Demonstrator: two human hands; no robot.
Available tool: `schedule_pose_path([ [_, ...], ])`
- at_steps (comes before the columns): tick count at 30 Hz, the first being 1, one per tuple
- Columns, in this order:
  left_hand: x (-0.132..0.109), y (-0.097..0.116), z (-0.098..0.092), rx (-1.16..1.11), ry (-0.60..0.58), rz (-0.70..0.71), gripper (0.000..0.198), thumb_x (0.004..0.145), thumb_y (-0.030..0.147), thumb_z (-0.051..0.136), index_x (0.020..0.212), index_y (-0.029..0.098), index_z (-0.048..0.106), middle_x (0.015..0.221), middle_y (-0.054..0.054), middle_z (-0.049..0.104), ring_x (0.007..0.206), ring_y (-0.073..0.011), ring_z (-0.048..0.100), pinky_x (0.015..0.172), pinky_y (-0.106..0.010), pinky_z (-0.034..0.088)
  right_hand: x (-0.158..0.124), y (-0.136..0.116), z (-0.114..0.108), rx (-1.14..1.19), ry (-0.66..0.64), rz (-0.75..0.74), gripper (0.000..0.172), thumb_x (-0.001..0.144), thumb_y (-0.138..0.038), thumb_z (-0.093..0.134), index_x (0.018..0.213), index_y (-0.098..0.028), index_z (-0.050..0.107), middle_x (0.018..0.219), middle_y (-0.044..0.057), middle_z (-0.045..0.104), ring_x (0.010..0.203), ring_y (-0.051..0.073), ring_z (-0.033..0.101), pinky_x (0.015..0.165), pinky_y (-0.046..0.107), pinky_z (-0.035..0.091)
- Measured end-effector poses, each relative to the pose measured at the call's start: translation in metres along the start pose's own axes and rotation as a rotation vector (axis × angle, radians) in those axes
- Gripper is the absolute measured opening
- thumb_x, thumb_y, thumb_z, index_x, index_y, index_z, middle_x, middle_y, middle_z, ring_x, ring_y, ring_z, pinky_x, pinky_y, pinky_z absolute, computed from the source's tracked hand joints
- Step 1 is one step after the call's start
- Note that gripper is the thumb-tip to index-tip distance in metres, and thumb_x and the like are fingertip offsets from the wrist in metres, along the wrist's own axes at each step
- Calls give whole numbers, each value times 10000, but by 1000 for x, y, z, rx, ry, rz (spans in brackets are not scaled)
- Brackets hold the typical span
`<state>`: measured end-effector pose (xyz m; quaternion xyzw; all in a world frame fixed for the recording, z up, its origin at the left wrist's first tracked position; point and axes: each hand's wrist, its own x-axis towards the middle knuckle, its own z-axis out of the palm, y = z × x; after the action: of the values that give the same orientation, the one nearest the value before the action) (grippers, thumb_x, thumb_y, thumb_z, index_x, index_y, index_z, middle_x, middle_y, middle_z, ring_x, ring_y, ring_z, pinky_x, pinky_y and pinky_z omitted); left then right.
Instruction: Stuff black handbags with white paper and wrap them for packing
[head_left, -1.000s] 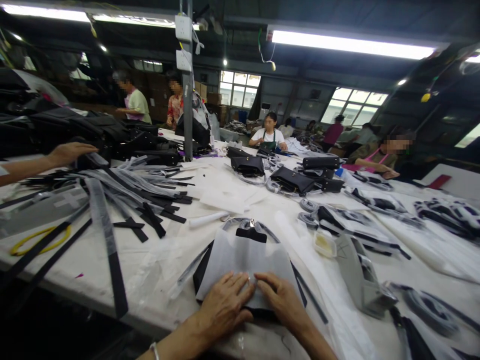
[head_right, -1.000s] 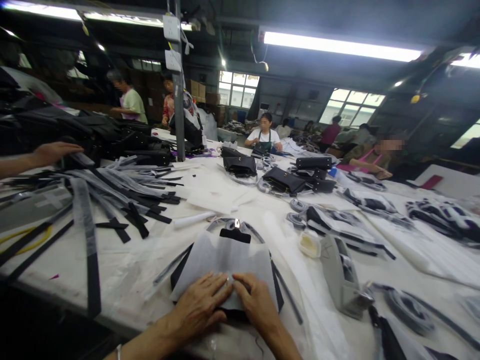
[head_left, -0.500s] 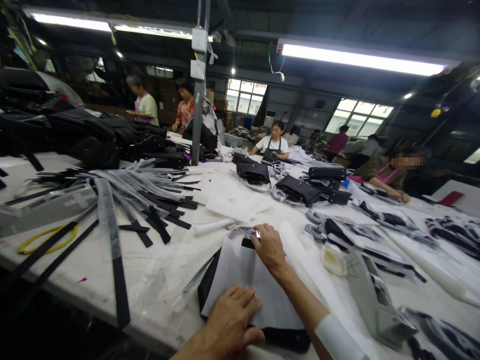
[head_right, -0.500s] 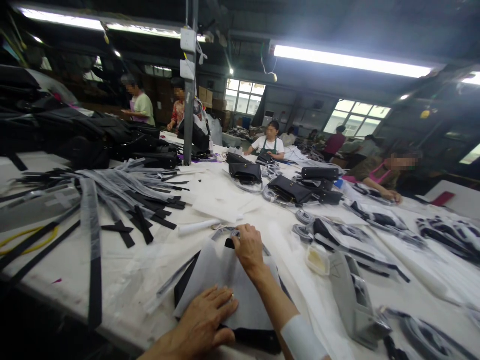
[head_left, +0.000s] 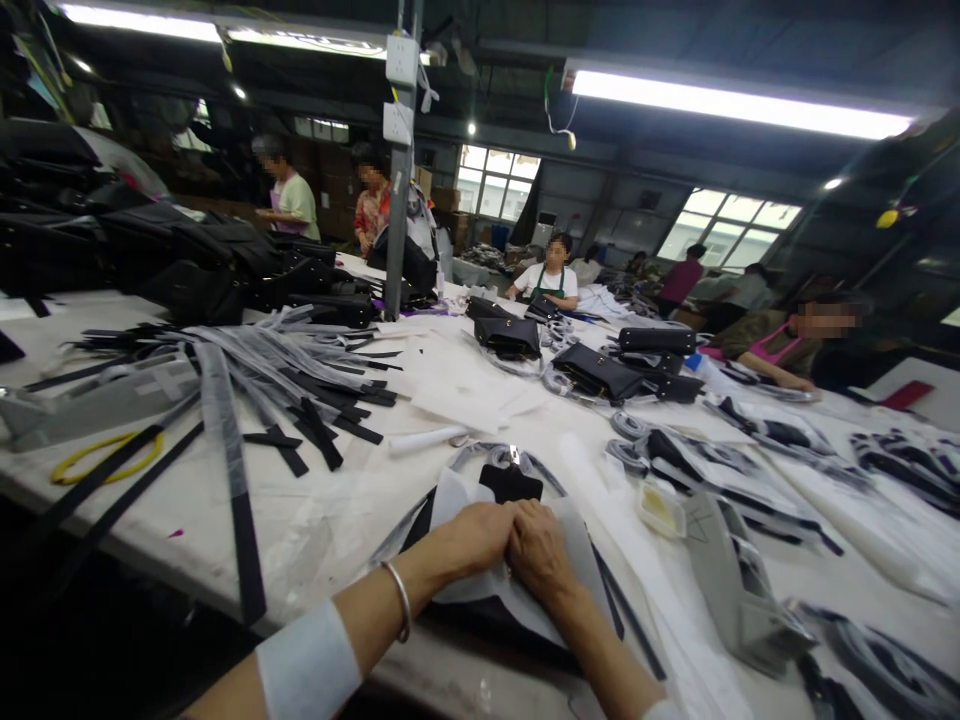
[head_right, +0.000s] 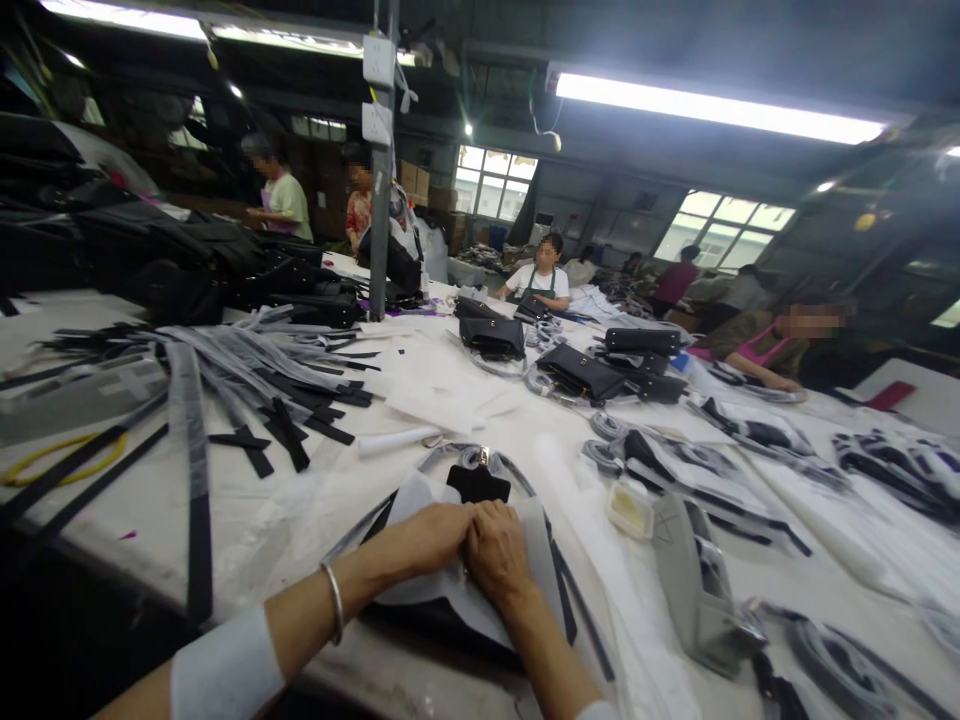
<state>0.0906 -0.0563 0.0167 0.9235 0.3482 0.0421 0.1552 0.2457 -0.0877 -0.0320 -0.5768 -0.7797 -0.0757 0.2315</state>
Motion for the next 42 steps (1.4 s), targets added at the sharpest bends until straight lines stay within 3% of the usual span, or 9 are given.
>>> schedule_pose_path([
  [4,5,4,23,102,129,-95,274,921,16,395,1071,118,600,1059,-143,671,893,-242,666,750,-341,523,-1,2,1,-79,28,68,270,999,-205,445,788,-233,612,784,28,651,787,222,576,733,352,348],
  [9,-5,-4,38,163,308,-113,145,955,191,551,1075,148,620,1104,-112,651,1134,-291,564,982,-454,433,-2,6,9,-120,-12,131,302,1030,-279,413,803,-243,609,782,26,655,781,222,599,694,341,344],
  [19,5,-12,46,176,464,-243,204,975,307,547,910,152,661,920,-109,651,933,-283,585,882,-462,414,3,17,19,68,2,351,236,1021,-389,415,886,-267,565,650,2,653,558,211,634,513,311,320],
  [23,5,-13,45,156,489,-249,211,980,295,540,910,140,666,900,-112,652,951,-288,583,922,-481,380,1,25,23,244,297,409,341,991,-405,407,1247,-208,515,1054,130,684,963,285,665,777,403,497],
  [26,6,-15,46,134,496,-252,217,983,281,532,879,141,662,859,-100,653,924,-278,588,911,-474,378,1,32,26,267,334,363,540,960,-438,443,1413,-147,403,1390,207,521,1322,333,463,1022,521,417],
  [31,5,-16,45,111,508,-264,218,981,240,494,875,139,656,882,-106,661,914,-272,582,909,-473,387,2,38,16,499,197,400,601,954,-481,460,1469,-189,357,1249,114,630,1181,262,582,1019,443,449],
  [36,4,-18,46,75,525,-283,185,938,175,491,869,119,654,870,-115,651,903,-271,581,920,-467,404,1,33,0,621,156,365,403,1003,-476,351,1081,-228,659,913,52,683,848,219,631,763,333,513],
  [39,4,-23,48,23,553,-298,194,893,84,459,819,129,632,853,-111,636,883,-265,582,901,-448,426,-2,29,-2,598,167,305,451,997,-492,378,680,-252,591,689,20,589,682,206,557,657,322,470],
  [42,3,-29,49,-53,613,-329,255,882,19,378,862,132,606,879,-107,618,868,-250,581,862,-423,458,-3,27,-2,613,186,266,428,953,-515,497,630,-245,574,703,19,577,709,202,559,707,328,467],
])
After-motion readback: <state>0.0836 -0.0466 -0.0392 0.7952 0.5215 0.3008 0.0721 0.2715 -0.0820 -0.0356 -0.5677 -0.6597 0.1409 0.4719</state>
